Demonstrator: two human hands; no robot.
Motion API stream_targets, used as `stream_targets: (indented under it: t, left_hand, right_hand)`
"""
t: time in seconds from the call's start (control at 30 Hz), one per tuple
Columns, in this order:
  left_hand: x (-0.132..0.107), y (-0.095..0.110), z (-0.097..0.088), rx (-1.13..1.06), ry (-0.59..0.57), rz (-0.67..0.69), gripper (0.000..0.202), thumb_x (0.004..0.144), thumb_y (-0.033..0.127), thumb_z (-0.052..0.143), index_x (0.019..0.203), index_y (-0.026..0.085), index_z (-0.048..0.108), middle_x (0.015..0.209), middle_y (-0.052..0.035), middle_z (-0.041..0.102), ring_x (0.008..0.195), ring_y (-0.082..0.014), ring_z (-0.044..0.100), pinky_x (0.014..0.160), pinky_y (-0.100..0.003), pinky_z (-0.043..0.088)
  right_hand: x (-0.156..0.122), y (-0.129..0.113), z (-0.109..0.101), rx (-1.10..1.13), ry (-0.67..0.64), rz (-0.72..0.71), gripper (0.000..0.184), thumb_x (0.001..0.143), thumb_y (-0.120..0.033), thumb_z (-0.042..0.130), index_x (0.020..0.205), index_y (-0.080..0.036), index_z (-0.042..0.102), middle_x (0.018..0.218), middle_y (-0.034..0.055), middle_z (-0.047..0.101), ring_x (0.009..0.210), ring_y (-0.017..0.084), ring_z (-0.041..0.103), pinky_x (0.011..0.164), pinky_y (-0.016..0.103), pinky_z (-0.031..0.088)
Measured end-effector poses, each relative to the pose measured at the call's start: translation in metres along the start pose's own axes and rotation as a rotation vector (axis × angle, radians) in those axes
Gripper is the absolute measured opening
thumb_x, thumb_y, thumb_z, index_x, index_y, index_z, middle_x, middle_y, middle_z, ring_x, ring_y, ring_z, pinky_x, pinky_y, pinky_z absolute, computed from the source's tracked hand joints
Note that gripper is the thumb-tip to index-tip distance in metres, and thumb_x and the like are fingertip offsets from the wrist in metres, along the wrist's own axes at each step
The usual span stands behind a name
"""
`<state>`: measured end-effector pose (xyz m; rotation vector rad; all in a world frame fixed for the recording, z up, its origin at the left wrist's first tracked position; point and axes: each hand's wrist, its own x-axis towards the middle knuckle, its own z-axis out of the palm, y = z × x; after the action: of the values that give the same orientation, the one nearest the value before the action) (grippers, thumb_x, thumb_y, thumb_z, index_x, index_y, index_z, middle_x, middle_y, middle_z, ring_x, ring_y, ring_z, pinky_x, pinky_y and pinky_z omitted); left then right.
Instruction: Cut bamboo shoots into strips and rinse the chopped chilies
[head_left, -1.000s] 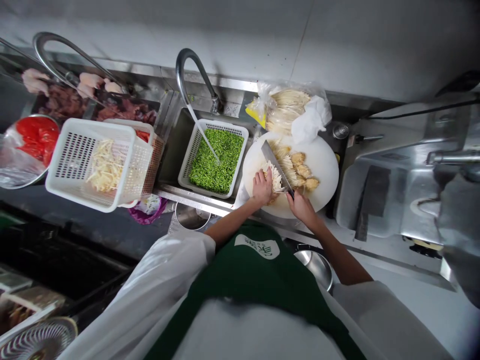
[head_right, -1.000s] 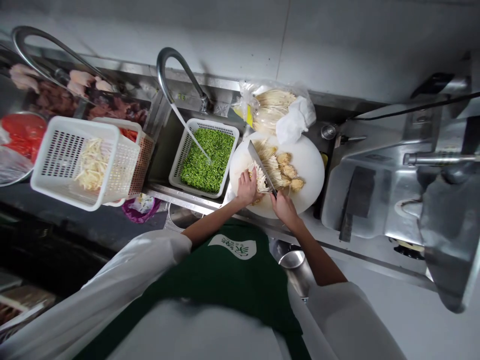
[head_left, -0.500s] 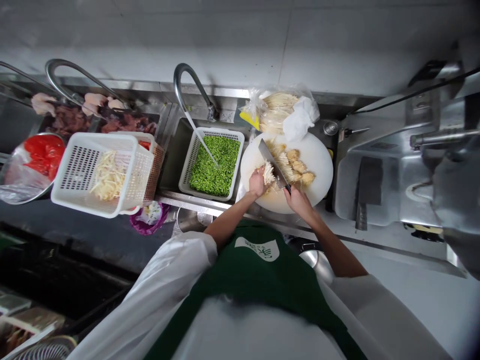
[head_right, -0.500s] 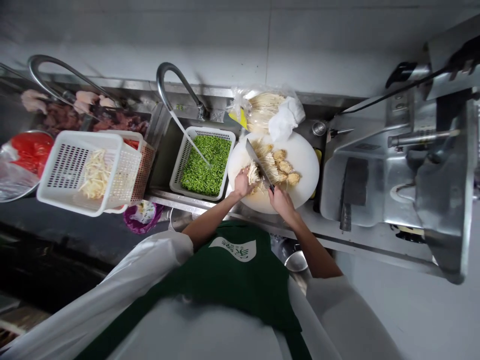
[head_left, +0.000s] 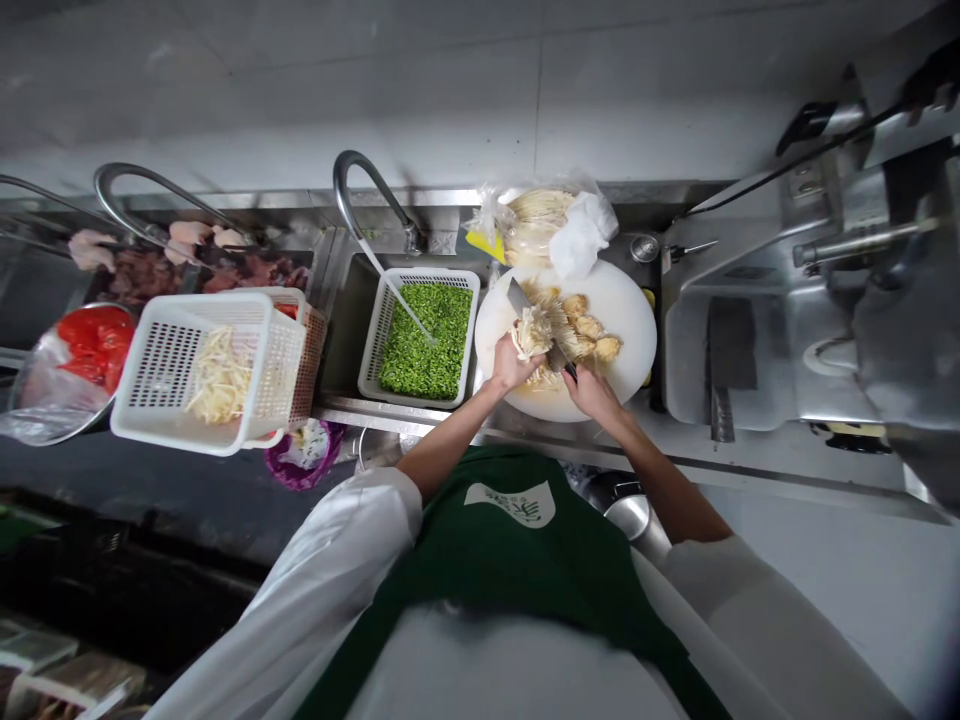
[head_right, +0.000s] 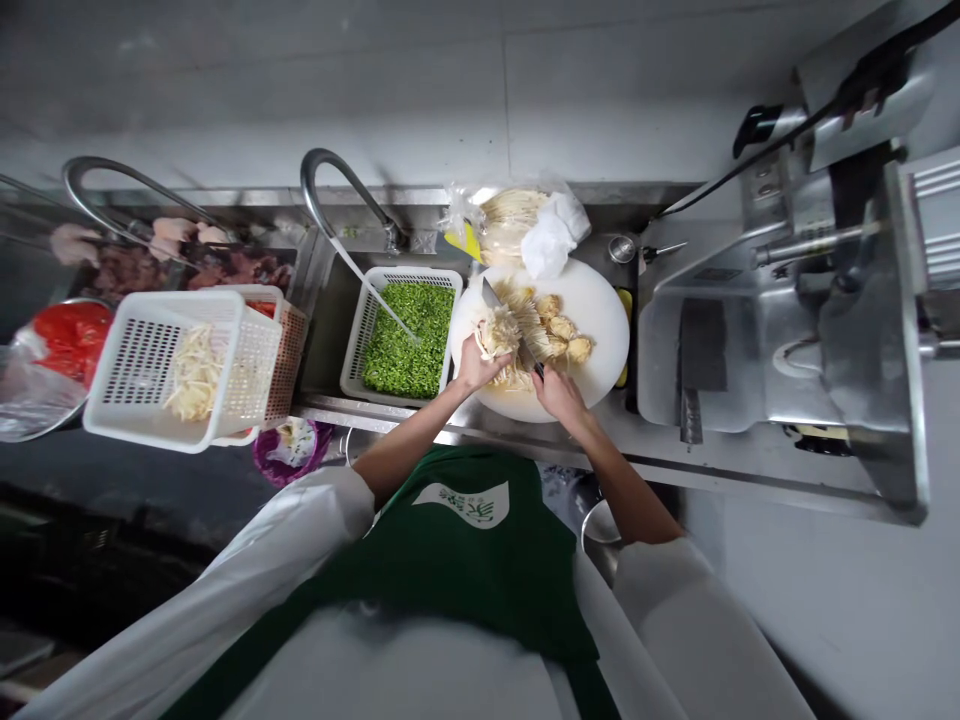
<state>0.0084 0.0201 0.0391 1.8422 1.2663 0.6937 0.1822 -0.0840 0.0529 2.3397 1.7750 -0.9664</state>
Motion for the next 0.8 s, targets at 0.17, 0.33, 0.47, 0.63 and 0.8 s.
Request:
stream_targets:
  t: [0.17, 0.33, 0.47, 0.63, 0.8]
  left_hand:
    - [0.007, 0.025, -0.007, -0.102, 0.045, 0.088, 0.034, 0.073, 0.019, 0.08, 0.107, 0.017, 0.072, 0.108, -0.0086, 0.082, 0.1, -0.0272, 0.079, 0.098, -0.04, 0.065]
    - [0.022, 0.048, -0.038, -0.19, 0.112, 0.182, 0.029, 0.073, 0.019, 0.08, 0.101, 0.016, 0.072, 0.096, -0.0047, 0.081, 0.086, -0.0214, 0.078, 0.085, -0.035, 0.066]
    - [0.035, 0.046, -0.117, -0.089, 0.287, 0.198, 0.033, 0.074, 0.021, 0.081, 0.105, 0.016, 0.072, 0.099, -0.0039, 0.079, 0.098, -0.0219, 0.078, 0.093, -0.038, 0.066]
    - [0.023, -0.01, -0.294, 0.083, 0.68, 0.076, 0.048, 0.073, 0.021, 0.079, 0.119, 0.018, 0.068, 0.102, -0.0022, 0.078, 0.11, -0.0226, 0.075, 0.104, -0.041, 0.064]
    - [-0.035, -0.094, -0.474, 0.287, 0.888, -0.214, 0.045, 0.074, 0.018, 0.074, 0.119, 0.015, 0.068, 0.113, -0.007, 0.078, 0.105, -0.0236, 0.075, 0.101, -0.041, 0.064]
  right_hand:
    - [0.003, 0.002, 0.003, -0.008, 0.014, 0.002, 0.045, 0.116, -0.04, 0.04, 0.134, -0.007, 0.065, 0.123, 0.0253, 0.076, 0.114, 0.034, 0.075, 0.097, 0.035, 0.052]
    - [0.003, 0.004, 0.005, -0.033, 0.011, 0.005, 0.044, 0.117, -0.04, 0.039, 0.132, -0.008, 0.065, 0.121, 0.0236, 0.077, 0.113, 0.032, 0.075, 0.095, 0.033, 0.051]
    - [0.002, 0.003, 0.005, -0.069, 0.027, 0.002, 0.043, 0.116, -0.039, 0.041, 0.131, -0.007, 0.065, 0.12, 0.0247, 0.077, 0.112, 0.032, 0.076, 0.092, 0.033, 0.051]
    - [0.003, -0.002, 0.003, -0.102, 0.023, 0.019, 0.041, 0.115, -0.037, 0.041, 0.126, -0.006, 0.067, 0.119, 0.0269, 0.076, 0.113, 0.034, 0.075, 0.093, 0.035, 0.05]
    - [0.015, 0.018, 0.017, -0.059, 0.053, -0.005, 0.043, 0.107, -0.035, 0.039, 0.121, -0.008, 0.069, 0.103, 0.0344, 0.073, 0.094, 0.034, 0.075, 0.09, 0.043, 0.049]
